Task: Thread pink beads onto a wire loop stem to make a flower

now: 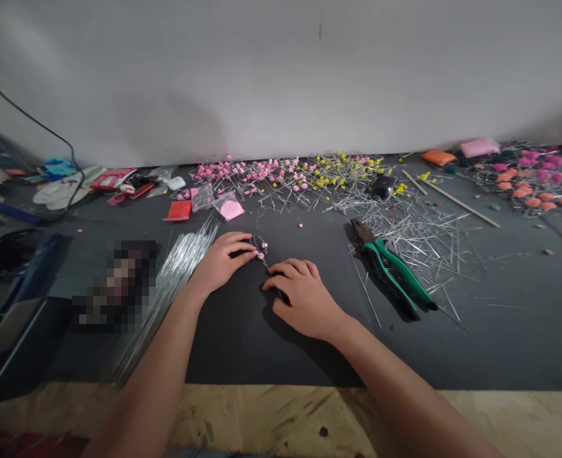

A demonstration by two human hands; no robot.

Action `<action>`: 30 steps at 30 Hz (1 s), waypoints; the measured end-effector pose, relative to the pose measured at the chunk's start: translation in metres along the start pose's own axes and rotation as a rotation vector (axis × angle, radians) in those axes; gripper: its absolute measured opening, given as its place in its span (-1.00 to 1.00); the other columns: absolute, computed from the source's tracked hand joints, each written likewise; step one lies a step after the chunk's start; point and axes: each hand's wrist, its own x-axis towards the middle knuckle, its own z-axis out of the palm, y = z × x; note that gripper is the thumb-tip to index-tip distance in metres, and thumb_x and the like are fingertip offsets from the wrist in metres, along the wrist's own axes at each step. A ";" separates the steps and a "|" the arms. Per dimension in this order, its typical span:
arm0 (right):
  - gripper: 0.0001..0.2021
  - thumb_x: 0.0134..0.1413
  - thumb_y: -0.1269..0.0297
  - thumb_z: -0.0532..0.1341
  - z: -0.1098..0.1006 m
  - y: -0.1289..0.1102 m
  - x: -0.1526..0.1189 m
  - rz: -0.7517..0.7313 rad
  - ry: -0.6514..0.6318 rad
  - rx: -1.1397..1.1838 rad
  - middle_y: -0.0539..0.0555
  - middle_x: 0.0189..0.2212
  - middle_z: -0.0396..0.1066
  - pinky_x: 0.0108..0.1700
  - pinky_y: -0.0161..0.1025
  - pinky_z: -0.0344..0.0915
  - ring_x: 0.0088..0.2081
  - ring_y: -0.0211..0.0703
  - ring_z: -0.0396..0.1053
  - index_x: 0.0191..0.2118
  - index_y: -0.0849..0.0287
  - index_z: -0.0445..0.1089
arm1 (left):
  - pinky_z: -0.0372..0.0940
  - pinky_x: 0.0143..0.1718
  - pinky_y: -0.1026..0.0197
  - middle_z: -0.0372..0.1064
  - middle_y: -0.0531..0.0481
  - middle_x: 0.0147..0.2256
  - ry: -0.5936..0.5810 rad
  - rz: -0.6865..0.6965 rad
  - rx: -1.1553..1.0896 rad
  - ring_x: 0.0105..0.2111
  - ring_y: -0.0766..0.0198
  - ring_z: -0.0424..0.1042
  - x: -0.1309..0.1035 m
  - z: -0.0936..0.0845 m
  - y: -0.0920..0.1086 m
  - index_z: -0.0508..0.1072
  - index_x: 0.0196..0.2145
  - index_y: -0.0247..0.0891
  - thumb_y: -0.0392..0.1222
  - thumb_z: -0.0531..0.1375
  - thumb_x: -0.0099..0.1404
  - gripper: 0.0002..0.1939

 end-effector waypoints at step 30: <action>-0.73 -0.05 0.32 0.08 0.002 0.050 0.016 0.422 0.666 0.101 0.20 -0.09 0.21 0.03 -0.03 0.10 -0.01 -0.01 0.16 -0.17 0.16 0.33 | 0.22 -0.24 0.18 0.35 -0.03 -0.39 -0.196 0.319 0.075 -0.31 0.26 0.29 -0.025 0.026 0.089 0.43 -0.29 -0.23 -0.16 0.03 0.28 -0.80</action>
